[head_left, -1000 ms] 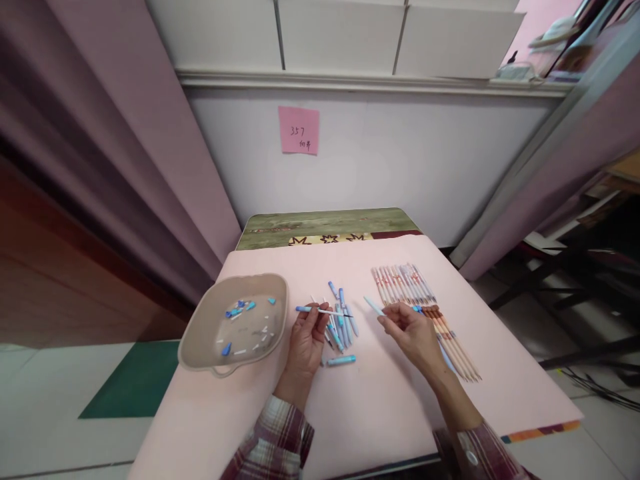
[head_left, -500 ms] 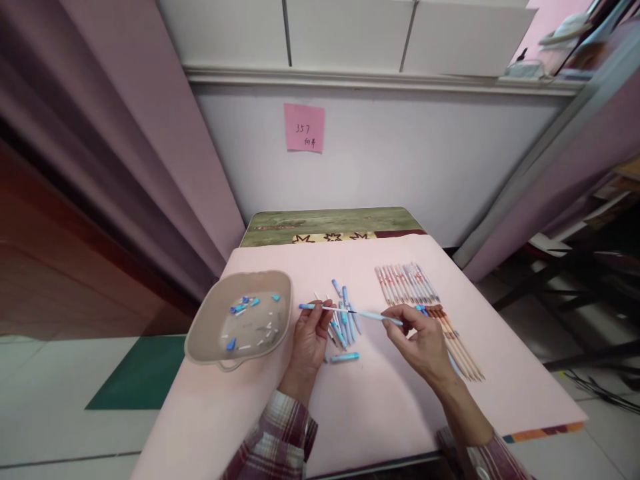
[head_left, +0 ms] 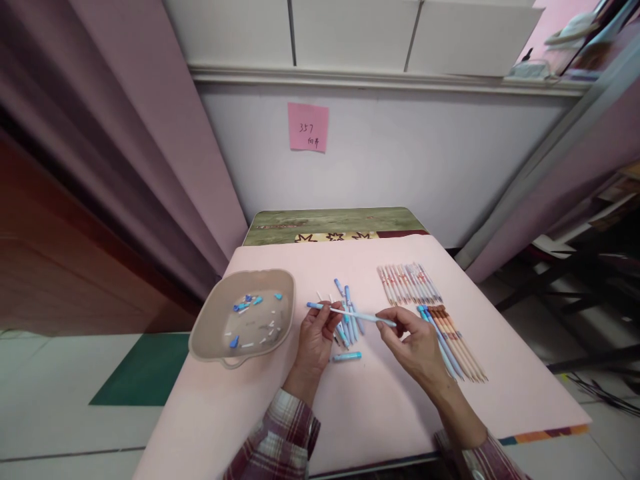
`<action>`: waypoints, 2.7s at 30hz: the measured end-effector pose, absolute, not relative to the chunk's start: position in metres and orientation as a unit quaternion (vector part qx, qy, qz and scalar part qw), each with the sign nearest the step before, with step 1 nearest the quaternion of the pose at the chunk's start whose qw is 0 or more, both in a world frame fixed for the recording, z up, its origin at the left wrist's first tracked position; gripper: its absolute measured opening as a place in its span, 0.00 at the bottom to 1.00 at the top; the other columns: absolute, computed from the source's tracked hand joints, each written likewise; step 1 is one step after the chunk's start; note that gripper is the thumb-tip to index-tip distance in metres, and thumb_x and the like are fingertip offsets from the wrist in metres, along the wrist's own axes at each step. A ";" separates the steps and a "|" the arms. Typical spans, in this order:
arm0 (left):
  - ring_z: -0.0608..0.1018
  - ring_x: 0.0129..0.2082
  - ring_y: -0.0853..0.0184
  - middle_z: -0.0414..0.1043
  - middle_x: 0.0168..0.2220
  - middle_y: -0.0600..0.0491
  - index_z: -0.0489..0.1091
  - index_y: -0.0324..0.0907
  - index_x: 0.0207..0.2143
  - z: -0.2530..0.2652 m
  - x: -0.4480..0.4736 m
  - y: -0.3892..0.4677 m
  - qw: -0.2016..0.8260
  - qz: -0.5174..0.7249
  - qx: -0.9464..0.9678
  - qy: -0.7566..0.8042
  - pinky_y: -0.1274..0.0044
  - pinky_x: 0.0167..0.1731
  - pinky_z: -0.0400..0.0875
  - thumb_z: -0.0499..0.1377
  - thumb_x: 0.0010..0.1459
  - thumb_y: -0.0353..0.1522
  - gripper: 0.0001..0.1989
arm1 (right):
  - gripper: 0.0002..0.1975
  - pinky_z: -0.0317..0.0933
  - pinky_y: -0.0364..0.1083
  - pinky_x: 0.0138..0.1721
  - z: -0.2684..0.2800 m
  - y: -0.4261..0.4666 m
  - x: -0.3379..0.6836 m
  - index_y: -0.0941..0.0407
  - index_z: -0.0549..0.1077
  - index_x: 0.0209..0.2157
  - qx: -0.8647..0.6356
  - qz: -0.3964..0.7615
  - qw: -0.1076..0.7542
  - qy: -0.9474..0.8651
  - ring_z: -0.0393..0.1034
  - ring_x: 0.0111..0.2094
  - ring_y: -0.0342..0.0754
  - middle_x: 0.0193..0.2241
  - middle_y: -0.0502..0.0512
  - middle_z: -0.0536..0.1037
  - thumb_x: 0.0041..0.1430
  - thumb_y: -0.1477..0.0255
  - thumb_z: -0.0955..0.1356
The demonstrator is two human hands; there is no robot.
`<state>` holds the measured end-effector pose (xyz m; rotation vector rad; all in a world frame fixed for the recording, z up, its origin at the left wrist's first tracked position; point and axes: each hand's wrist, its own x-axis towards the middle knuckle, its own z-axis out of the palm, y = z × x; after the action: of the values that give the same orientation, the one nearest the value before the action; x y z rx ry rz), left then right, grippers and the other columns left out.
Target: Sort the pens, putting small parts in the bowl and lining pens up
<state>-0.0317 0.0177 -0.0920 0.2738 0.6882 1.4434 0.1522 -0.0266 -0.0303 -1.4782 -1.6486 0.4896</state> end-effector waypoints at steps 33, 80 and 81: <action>0.78 0.25 0.72 0.79 0.31 0.50 0.76 0.36 0.31 -0.088 -0.028 0.009 0.722 0.587 0.214 0.296 0.81 0.28 0.75 0.70 0.45 0.29 0.10 | 0.17 0.61 0.40 0.27 -0.044 -0.032 0.129 0.54 0.69 0.45 -0.584 0.205 0.421 -0.663 0.68 0.22 0.42 0.24 0.47 0.75 0.56 0.62 0.69; 0.65 0.16 0.77 0.73 0.21 0.54 0.74 0.36 0.24 -0.090 -0.028 0.006 0.669 0.534 0.344 0.387 0.82 0.18 0.58 0.67 0.47 0.36 0.11 | 0.18 0.58 0.40 0.22 -0.054 -0.033 0.120 0.56 0.72 0.24 -0.542 0.431 0.357 -0.627 0.67 0.19 0.43 0.18 0.50 0.74 0.60 0.58 0.64; 0.65 0.16 0.77 0.72 0.21 0.54 0.74 0.36 0.24 -0.091 -0.026 0.005 0.663 0.535 0.344 0.394 0.82 0.18 0.59 0.67 0.47 0.36 0.11 | 0.17 0.58 0.40 0.22 -0.056 -0.033 0.121 0.56 0.73 0.25 -0.543 0.426 0.364 -0.626 0.66 0.19 0.43 0.18 0.49 0.74 0.59 0.58 0.65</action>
<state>-0.0262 0.0052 -0.0906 0.7779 0.8912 1.2085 0.1212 -0.0329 -0.0560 -1.3969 -1.6095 1.0953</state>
